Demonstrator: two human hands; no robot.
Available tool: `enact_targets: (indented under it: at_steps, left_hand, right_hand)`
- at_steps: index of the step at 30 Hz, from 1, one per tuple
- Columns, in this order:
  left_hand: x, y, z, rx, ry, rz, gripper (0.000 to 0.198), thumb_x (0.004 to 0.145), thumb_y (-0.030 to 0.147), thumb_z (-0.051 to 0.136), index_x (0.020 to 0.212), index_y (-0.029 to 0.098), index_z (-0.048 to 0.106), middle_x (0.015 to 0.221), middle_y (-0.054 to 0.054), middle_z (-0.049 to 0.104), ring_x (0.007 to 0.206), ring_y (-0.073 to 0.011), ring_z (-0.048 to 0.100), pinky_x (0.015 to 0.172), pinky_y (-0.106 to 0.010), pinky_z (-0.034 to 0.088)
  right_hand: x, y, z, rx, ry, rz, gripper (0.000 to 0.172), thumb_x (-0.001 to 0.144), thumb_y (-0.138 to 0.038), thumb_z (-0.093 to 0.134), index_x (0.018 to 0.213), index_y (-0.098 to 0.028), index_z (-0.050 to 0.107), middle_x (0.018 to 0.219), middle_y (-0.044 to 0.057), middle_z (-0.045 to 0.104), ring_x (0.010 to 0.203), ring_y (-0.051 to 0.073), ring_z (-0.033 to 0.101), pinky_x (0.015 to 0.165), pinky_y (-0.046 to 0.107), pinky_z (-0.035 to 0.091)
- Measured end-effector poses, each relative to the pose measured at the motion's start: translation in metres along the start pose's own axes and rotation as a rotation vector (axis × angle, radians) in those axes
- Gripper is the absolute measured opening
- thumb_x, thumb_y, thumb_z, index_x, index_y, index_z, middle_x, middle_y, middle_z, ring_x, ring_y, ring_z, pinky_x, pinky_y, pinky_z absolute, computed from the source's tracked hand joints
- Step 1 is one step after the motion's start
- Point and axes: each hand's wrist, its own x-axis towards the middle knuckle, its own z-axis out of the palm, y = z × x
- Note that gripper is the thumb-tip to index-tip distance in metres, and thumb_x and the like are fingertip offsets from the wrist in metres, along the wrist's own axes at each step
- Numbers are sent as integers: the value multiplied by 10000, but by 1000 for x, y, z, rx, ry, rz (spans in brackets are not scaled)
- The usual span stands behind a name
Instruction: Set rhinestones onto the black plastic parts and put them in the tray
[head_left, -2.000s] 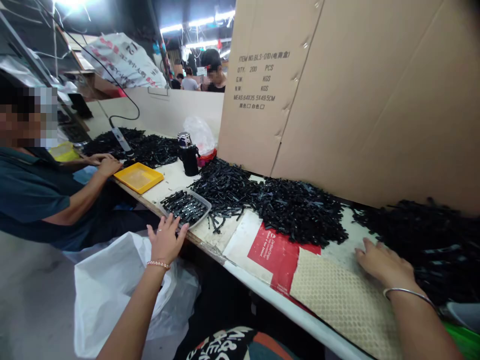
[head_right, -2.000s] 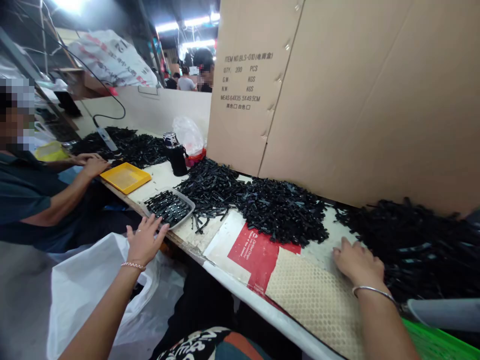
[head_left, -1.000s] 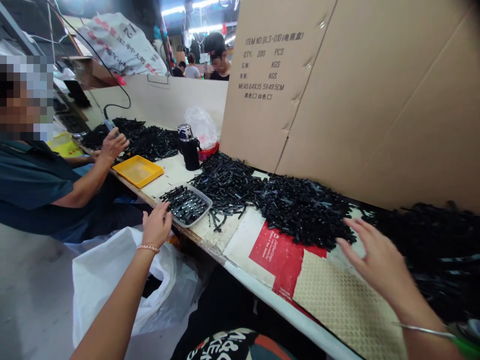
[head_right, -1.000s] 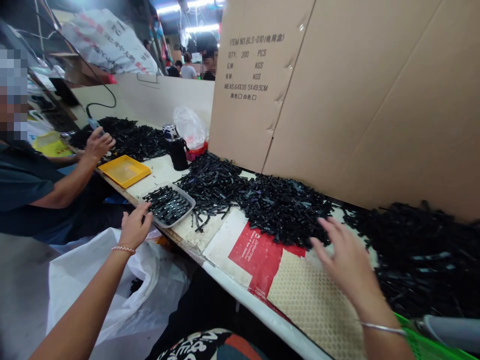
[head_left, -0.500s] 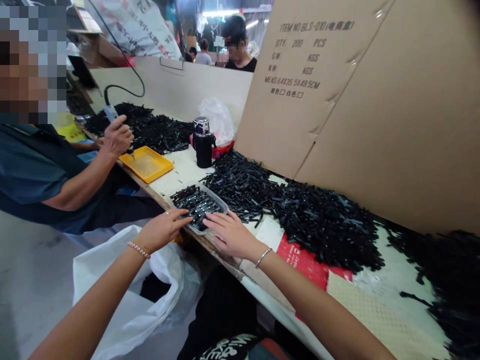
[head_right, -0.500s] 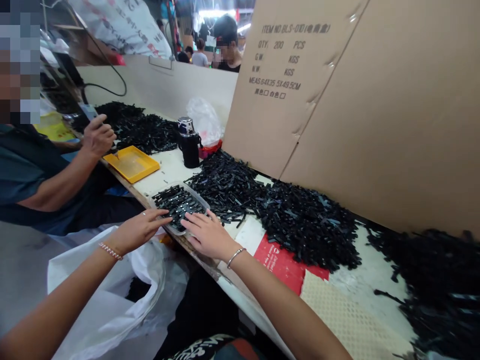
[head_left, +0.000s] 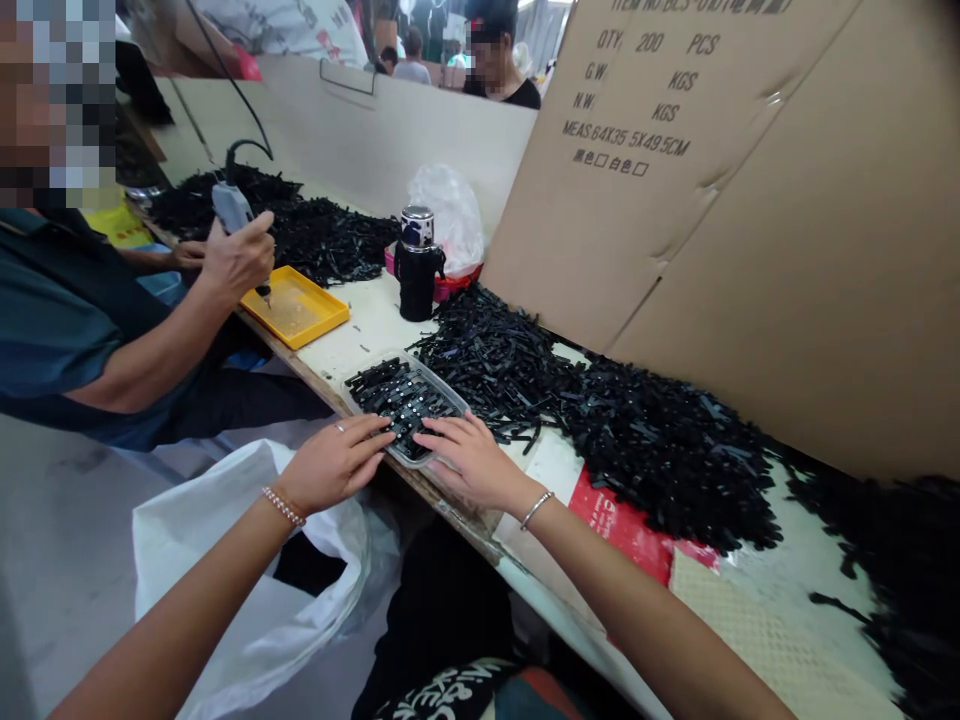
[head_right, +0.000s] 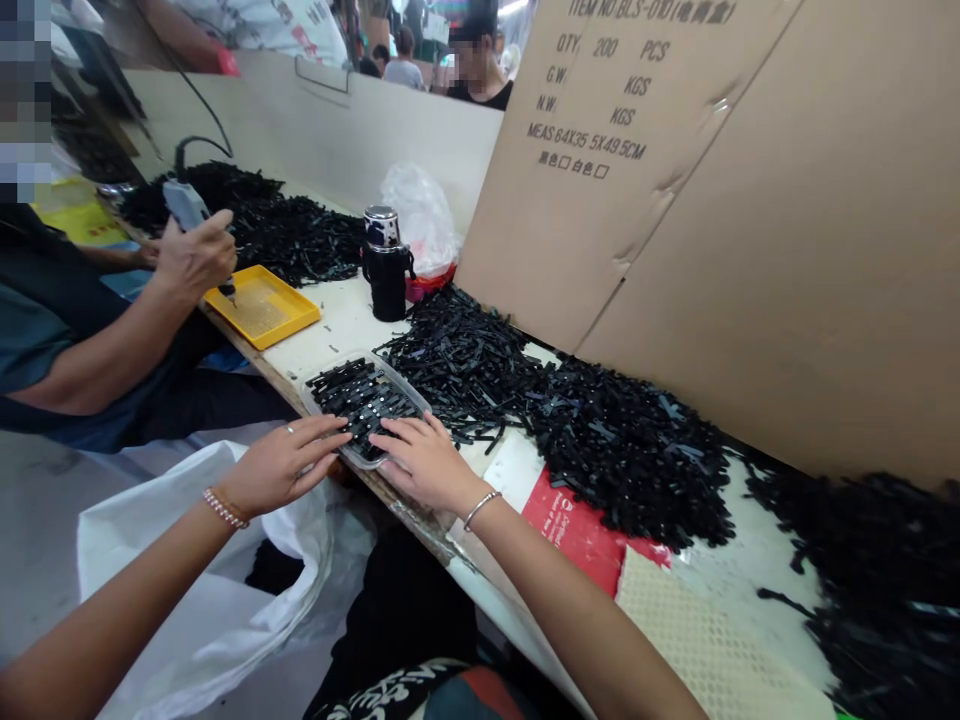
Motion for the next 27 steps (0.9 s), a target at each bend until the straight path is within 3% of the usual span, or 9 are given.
enact_targets:
  at_steps: [4, 7, 13, 16, 19, 27]
  left_hand:
    - [2, 4, -3, 5, 18, 18, 336, 949, 320, 412, 1120, 220, 682, 1186, -84, 633, 1120, -218, 570, 1120, -494, 315]
    - [0, 7, -3, -12, 37, -15, 349, 955, 356, 406, 1125, 214, 676, 1189, -84, 634, 1138, -217, 560, 1124, -484, 300]
    - [-2, 11, 0, 27, 144, -183, 398, 974, 376, 344, 1179, 192, 631, 1244, -85, 608, 1147, -212, 560, 1145, -481, 218]
    - [-2, 13, 2, 96, 249, -305, 413, 973, 377, 330, 1178, 165, 619, 1217, -100, 622, 1176, -245, 538, 1141, -513, 174]
    - [-3, 14, 4, 133, 276, -381, 413, 973, 383, 327, 1169, 158, 612, 1169, -98, 648, 1173, -272, 539, 1135, -554, 116]
    - [-1, 16, 3, 183, 244, -300, 366, 978, 352, 348, 1137, 173, 625, 1124, -71, 675, 1144, -282, 563, 1123, -583, 42]
  right_hand:
    - [0, 0, 1, 5, 27, -3, 332, 968, -233, 602, 1294, -268, 551, 1432, 48, 386, 1295, 216, 356, 1137, 498, 205]
    - [-1, -1, 3, 13, 52, 6, 313, 965, -249, 609, 1273, -280, 565, 1449, 52, 355, 1309, 232, 333, 1137, 507, 200]
    - [4, -8, 3, 51, 178, 39, 51, 928, -235, 650, 967, -203, 640, 1385, 65, 418, 1296, 231, 337, 1131, 458, 253]
    - [7, -15, 7, 9, 221, 86, 51, 912, -260, 677, 909, -210, 667, 1328, 50, 475, 1296, 256, 325, 1127, 479, 253]
    - [10, -21, 14, -10, 264, 164, 50, 898, -258, 694, 887, -210, 703, 1300, 53, 504, 1291, 263, 326, 1111, 465, 281]
    - [18, -30, 18, -8, 283, 264, 83, 860, -308, 737, 833, -231, 752, 1294, 57, 526, 1294, 274, 325, 1129, 479, 223]
